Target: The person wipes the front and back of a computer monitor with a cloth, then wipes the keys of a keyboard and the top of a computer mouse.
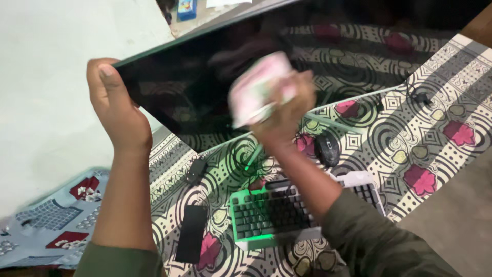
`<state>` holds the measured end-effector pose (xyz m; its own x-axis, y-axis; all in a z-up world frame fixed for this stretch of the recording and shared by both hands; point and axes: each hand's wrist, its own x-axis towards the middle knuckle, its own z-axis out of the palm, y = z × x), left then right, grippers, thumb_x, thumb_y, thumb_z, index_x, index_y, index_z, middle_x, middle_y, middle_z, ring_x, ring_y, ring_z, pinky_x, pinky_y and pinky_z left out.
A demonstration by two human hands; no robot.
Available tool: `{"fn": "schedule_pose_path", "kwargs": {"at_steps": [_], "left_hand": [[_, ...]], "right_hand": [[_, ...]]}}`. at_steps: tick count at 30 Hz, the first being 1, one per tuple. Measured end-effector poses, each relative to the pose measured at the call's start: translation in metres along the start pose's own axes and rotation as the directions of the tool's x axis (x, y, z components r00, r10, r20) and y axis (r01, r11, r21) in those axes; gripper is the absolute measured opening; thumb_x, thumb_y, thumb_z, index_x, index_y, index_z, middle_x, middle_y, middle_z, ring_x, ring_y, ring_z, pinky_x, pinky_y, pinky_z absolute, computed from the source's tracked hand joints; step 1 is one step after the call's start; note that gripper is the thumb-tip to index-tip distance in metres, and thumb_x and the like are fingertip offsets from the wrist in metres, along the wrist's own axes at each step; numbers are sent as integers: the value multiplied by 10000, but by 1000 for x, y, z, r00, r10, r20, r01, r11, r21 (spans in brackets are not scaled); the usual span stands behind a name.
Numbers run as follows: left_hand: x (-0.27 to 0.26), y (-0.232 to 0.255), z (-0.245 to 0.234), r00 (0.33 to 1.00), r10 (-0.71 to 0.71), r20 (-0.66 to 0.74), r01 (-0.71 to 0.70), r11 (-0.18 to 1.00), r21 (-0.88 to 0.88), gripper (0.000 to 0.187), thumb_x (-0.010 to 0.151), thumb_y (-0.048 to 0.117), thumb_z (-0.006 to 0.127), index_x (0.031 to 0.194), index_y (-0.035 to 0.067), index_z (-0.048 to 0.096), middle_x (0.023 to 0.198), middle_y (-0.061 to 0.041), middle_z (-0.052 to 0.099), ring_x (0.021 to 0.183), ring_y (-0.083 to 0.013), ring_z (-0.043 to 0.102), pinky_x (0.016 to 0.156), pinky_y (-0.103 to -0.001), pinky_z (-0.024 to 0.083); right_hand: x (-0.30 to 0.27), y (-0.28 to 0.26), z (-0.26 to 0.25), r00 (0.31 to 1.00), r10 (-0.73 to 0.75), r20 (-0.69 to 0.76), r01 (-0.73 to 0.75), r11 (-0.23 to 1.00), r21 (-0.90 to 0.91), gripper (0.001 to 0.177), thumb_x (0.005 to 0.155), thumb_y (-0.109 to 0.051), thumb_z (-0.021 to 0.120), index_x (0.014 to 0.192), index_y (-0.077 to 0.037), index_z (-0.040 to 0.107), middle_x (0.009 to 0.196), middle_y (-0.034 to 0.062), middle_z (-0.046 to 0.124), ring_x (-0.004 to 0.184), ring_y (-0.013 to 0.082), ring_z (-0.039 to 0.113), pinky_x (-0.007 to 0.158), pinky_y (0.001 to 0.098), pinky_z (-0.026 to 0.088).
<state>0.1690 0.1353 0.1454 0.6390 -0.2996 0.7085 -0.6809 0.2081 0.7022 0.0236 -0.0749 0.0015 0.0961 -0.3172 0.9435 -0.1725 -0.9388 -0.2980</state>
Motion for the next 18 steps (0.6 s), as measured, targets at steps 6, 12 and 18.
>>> {"fn": "schedule_pose_path", "kwargs": {"at_steps": [6, 12, 18], "left_hand": [[-1, -2, 4, 1000, 1, -14, -1, 999, -42, 464, 1226, 499, 400, 1054, 78, 494, 884, 29, 437, 703, -37, 321, 639, -217, 294], [-2, -3, 5, 996, -85, -18, 82, 989, -125, 468, 1196, 521, 399, 1122, 77, 523, 916, 33, 477, 737, -36, 369, 676, -224, 317], [-26, -14, 3, 993, -68, 101, 99, 934, -344, 588, 1177, 514, 454, 1524, 40, 425, 1443, -58, 574, 1301, -123, 561, 1096, -268, 448]], "right_hand": [[21, 120, 5, 645, 736, -206, -700, 677, 229, 569, 986, -136, 706, 1499, -68, 470, 1476, 171, 367, 1371, 294, 511, 1195, 381, 446], [33, 72, 6, 684, 702, -199, -461, 627, 628, 679, 929, -109, 752, 1473, -69, 347, 1478, 203, 455, 1371, 292, 515, 1207, 372, 403], [43, -28, -11, 966, 194, -168, -123, 924, 361, 697, 908, -186, 841, 1483, -127, 452, 1526, 125, 339, 1428, 300, 407, 1239, 390, 387]]}}
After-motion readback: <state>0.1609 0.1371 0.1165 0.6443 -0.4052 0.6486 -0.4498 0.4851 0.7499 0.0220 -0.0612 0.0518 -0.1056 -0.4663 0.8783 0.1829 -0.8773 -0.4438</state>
